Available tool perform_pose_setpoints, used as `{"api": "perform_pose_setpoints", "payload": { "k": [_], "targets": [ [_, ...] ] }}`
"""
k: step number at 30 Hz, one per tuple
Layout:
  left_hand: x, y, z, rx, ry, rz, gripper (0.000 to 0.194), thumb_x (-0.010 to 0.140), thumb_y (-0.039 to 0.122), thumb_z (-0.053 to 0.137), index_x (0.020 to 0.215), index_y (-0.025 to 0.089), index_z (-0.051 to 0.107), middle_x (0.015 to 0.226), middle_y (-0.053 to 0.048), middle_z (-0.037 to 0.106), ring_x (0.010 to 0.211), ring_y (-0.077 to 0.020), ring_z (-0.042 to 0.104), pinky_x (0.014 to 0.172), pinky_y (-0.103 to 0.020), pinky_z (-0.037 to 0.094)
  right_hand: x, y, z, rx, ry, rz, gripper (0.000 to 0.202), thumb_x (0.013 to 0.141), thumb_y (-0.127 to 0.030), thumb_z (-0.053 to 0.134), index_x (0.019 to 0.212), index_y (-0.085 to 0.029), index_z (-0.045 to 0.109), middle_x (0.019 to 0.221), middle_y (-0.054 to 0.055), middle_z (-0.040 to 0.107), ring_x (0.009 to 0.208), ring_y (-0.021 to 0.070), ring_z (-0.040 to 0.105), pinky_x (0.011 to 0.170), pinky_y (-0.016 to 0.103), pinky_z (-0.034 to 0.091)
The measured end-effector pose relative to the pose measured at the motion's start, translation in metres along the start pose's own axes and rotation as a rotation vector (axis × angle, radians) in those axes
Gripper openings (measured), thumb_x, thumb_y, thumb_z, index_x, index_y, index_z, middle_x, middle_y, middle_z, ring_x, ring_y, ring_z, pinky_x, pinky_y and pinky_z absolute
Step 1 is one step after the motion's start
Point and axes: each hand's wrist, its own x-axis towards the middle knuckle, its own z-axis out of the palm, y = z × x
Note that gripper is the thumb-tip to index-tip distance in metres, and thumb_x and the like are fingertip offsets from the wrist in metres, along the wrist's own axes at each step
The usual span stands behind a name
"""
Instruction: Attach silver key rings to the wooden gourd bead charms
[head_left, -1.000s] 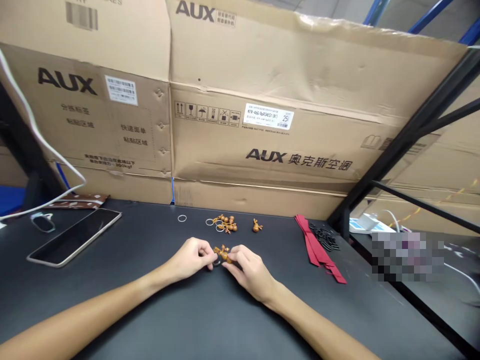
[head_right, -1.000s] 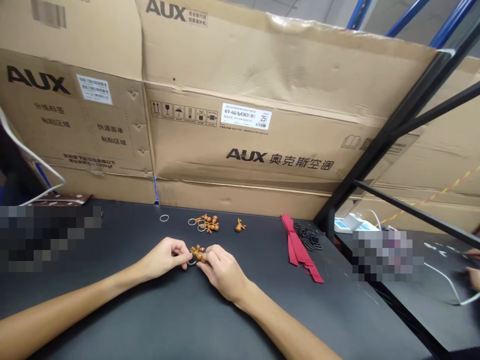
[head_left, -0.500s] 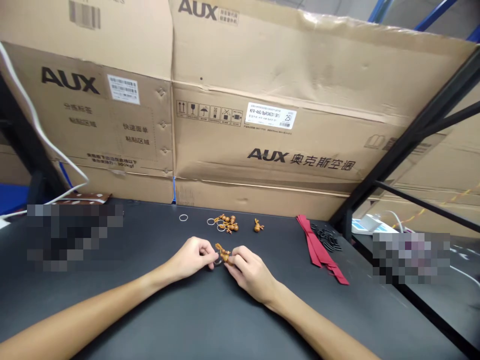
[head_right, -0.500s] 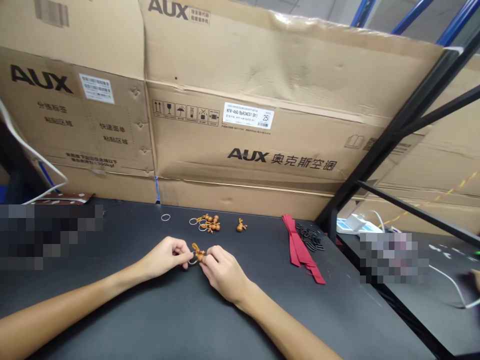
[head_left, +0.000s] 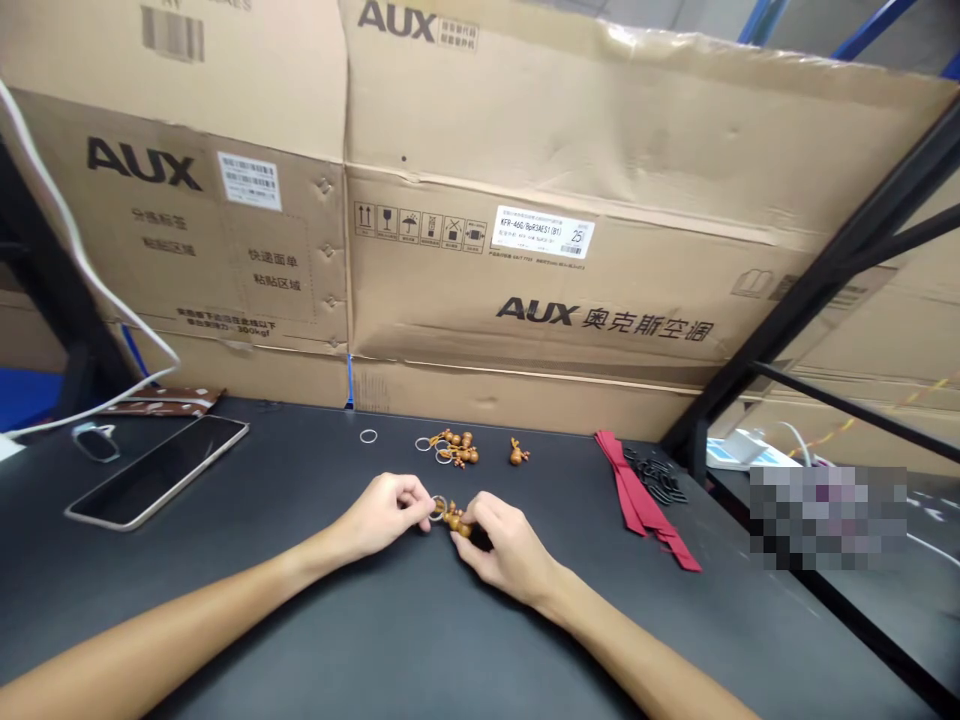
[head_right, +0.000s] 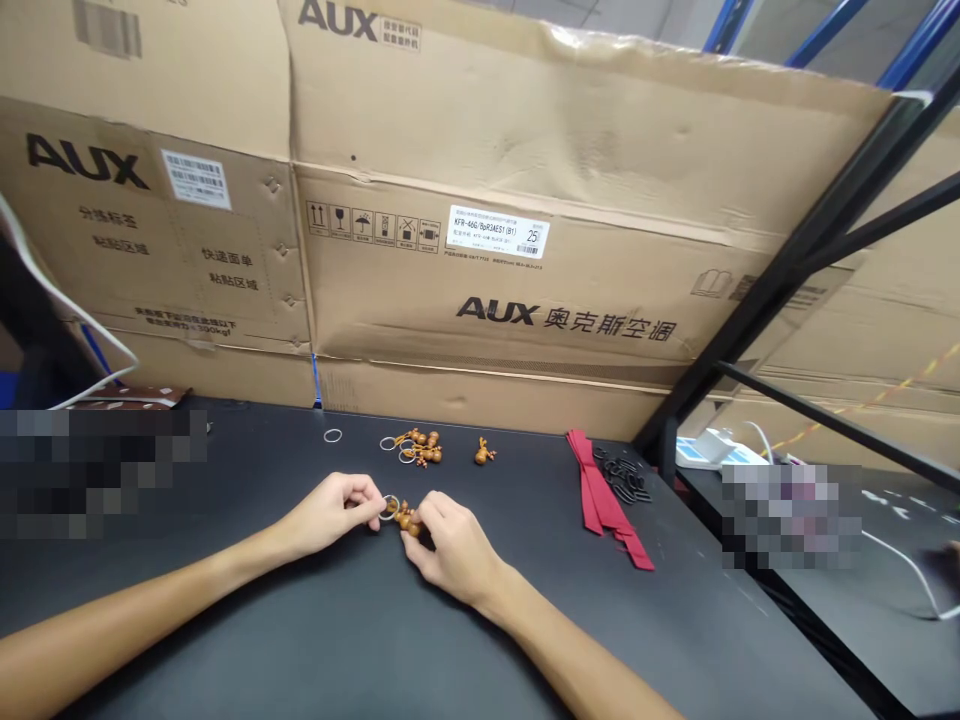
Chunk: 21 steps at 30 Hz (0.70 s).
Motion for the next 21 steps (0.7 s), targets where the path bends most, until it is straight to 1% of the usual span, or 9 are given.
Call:
{"api": "perform_pose_setpoints", "payload": {
  "k": [3,6,9,11,14,15,17,19,21],
  "targets": [
    [-0.001,-0.001,-0.001,0.182,0.036,0.126,0.023,0.088,0.035,0.055,0.078,0.017,0.065,0.074,-0.002,0.072,0.067,-0.0170,0.064,0.065,-0.025,0.045,0.002,0.002,-0.003,0.037,-0.049,0.108,0.009,0.084,-0.022,0.060,0.080,-0.021,0.052,0.075,0.001,0.058,0.067,0.0152,0.056,0.062,0.026,0.048],
    [-0.002,-0.004,-0.003,0.383,0.042,0.291,0.019,0.091,0.030,0.055,0.081,0.020,0.067,0.078,-0.001,0.070,0.072,-0.0168,0.062,0.071,-0.026,0.043,0.002,0.005,-0.004,0.038,-0.057,0.156,0.009,0.084,-0.022,0.061,0.079,-0.021,0.053,0.075,0.001,0.060,0.067,0.0152,0.057,0.061,0.026,0.048],
    [-0.003,-0.008,-0.008,0.504,-0.019,0.454,0.018,0.094,0.026,0.052,0.086,0.020,0.067,0.083,-0.003,0.068,0.079,-0.0179,0.060,0.078,-0.029,0.042,0.001,0.008,-0.004,0.027,-0.050,0.178,0.007,0.084,-0.020,0.061,0.081,-0.021,0.054,0.077,0.001,0.060,0.068,0.0151,0.057,0.062,0.025,0.047],
    [-0.004,-0.010,-0.012,0.552,-0.068,0.525,0.018,0.095,0.024,0.051,0.088,0.020,0.067,0.087,-0.004,0.066,0.084,-0.0187,0.058,0.081,-0.030,0.042,0.000,0.009,-0.003,0.026,-0.052,0.184,0.007,0.084,-0.020,0.061,0.082,-0.020,0.054,0.078,0.001,0.060,0.069,0.0152,0.057,0.062,0.025,0.047],
    [-0.006,-0.010,-0.014,0.588,-0.080,0.546,0.009,0.090,0.026,0.059,0.092,0.020,0.065,0.098,-0.005,0.062,0.092,-0.0202,0.055,0.085,-0.031,0.043,0.000,0.009,-0.004,0.027,-0.063,0.178,0.009,0.083,-0.020,0.063,0.082,-0.020,0.054,0.078,0.001,0.060,0.069,0.0152,0.057,0.062,0.025,0.047],
    [-0.006,-0.009,-0.014,0.598,-0.070,0.546,0.009,0.088,0.028,0.063,0.092,0.020,0.065,0.102,-0.006,0.061,0.094,-0.0209,0.055,0.087,-0.032,0.043,0.001,0.009,-0.004,0.026,-0.067,0.172,0.009,0.083,-0.020,0.064,0.082,-0.020,0.054,0.078,0.001,0.059,0.069,0.0152,0.056,0.062,0.025,0.047],
    [-0.008,-0.009,-0.011,0.614,-0.041,0.546,0.016,0.083,0.032,0.069,0.091,0.020,0.064,0.109,-0.007,0.058,0.097,-0.0220,0.053,0.088,-0.034,0.043,0.001,0.007,-0.005,0.027,-0.078,0.156,0.011,0.083,-0.020,0.065,0.082,-0.020,0.055,0.078,0.001,0.059,0.069,0.0150,0.056,0.063,0.025,0.047],
    [-0.008,-0.009,-0.006,0.624,-0.008,0.549,0.017,0.082,0.033,0.070,0.089,0.019,0.063,0.109,-0.007,0.057,0.095,-0.0222,0.053,0.087,-0.035,0.044,0.002,0.006,-0.005,0.038,-0.092,0.139,0.012,0.083,-0.020,0.067,0.082,-0.020,0.055,0.077,0.000,0.059,0.069,0.0146,0.056,0.063,0.025,0.047],
    [-0.008,-0.009,0.000,0.634,0.029,0.554,0.011,0.087,0.030,0.064,0.088,0.019,0.062,0.108,-0.007,0.056,0.094,-0.0219,0.053,0.086,-0.036,0.044,0.003,0.005,-0.004,0.052,-0.105,0.119,0.012,0.083,-0.022,0.068,0.082,-0.020,0.056,0.077,0.000,0.059,0.069,0.0145,0.057,0.063,0.025,0.047]
  ]
}}
